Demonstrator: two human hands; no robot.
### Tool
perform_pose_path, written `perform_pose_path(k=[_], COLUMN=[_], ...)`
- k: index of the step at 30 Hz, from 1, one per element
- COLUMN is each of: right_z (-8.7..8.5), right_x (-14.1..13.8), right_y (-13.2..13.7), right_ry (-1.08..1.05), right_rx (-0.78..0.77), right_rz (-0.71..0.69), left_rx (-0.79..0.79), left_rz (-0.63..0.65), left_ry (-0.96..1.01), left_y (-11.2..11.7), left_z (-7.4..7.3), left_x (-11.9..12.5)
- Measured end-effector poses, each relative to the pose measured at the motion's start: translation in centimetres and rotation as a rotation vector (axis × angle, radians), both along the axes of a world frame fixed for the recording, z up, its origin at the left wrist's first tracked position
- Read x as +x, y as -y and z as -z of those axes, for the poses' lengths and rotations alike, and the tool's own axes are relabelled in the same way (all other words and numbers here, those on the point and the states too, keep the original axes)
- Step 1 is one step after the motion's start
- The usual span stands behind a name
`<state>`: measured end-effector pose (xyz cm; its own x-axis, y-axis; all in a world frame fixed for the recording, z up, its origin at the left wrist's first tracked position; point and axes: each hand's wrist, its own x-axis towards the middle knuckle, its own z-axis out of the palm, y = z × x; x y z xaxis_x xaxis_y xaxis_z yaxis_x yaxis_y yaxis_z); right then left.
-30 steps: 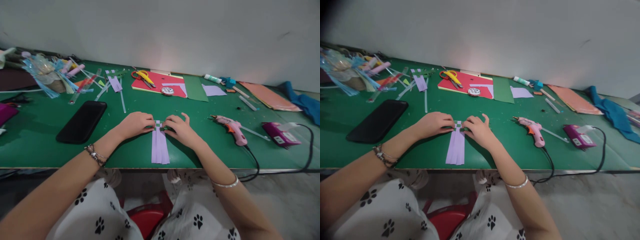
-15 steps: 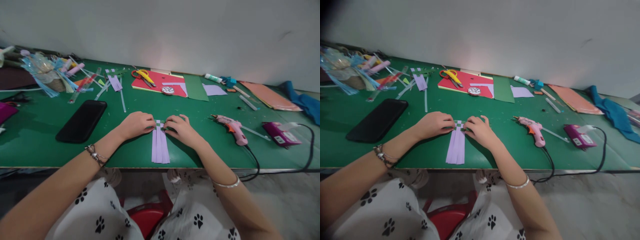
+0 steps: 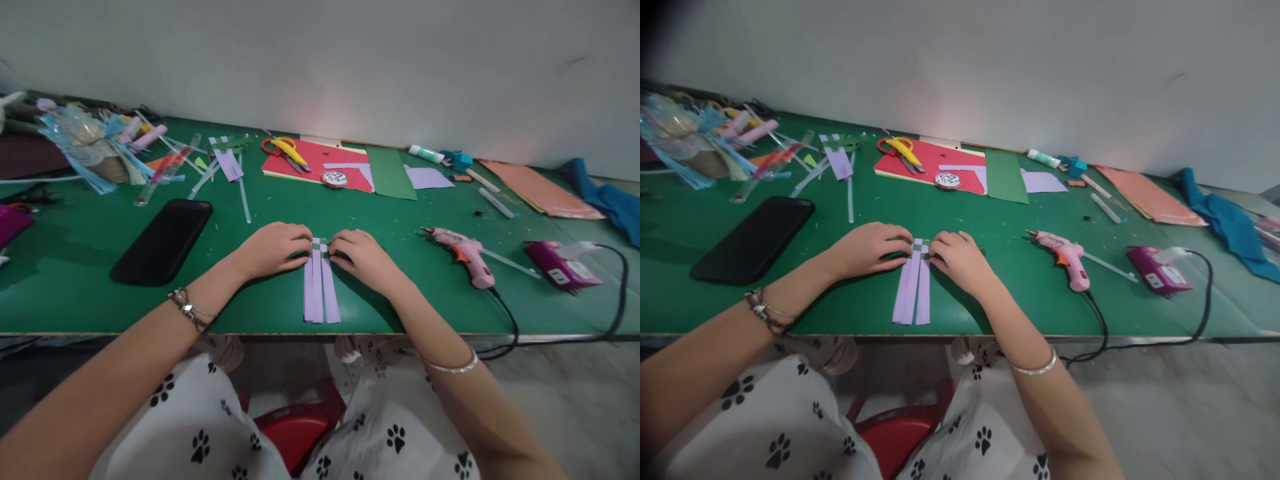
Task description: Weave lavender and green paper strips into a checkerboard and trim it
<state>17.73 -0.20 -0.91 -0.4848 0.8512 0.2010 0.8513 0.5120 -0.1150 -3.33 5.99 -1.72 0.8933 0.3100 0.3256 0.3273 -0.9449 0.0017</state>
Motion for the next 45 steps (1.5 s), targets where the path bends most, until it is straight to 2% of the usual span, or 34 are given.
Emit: perform_pose_path(k=[4, 8, 13, 18, 25, 31, 40, 43, 45], right_z=[-0.3, -0.3, 0.1, 0.1, 0.0, 0.2, 0.1, 0.0, -0.1], right_x=[-0.1, -0.1, -0.1, 0.1, 0.6, 0.5, 0.7, 0.7, 0.7], right_y=[0.2, 0.3, 0.2, 0.4, 0.6, 0.8, 1.1, 1.1, 1.1], right_ry=[0.006, 0.015, 0.023, 0.038, -0.052, -0.034, -0.037, -0.041, -0.047], right_rx=[-0.004, -0.007, 0.039, 0.112, 0.136, 0.149, 0.201, 0.193, 0.176], right_rz=[0.009, 0.025, 0.023, 0.062, 0.141, 0.057, 0.121, 0.137, 0.146], left_rx=[-0.11, -0.24, -0.309, -0.3, -0.274, -0.251, -0.176, -0.09, -0.007], left_rz=[-0.04, -0.074, -0.044, -0.048, -0.053, -0.06, -0.086, -0.052, -0.098], left_ry=[-0.016, -0.182, -0.283, -0.298, -0.25, -0.228, -0.202, -0.117, 0.037], left_y=[0.8, 1.8, 2.5, 2.7, 2.8, 2.9, 2.9, 2.9, 3.0], left_z=[-0.2, 0.0, 0.1, 0.1, 0.0, -0.1, 0.1, -0.2, -0.5], left_x=[0.1, 0.0, -0.4, -0.5, -0.3, 0.0, 0.5, 0.2, -0.1])
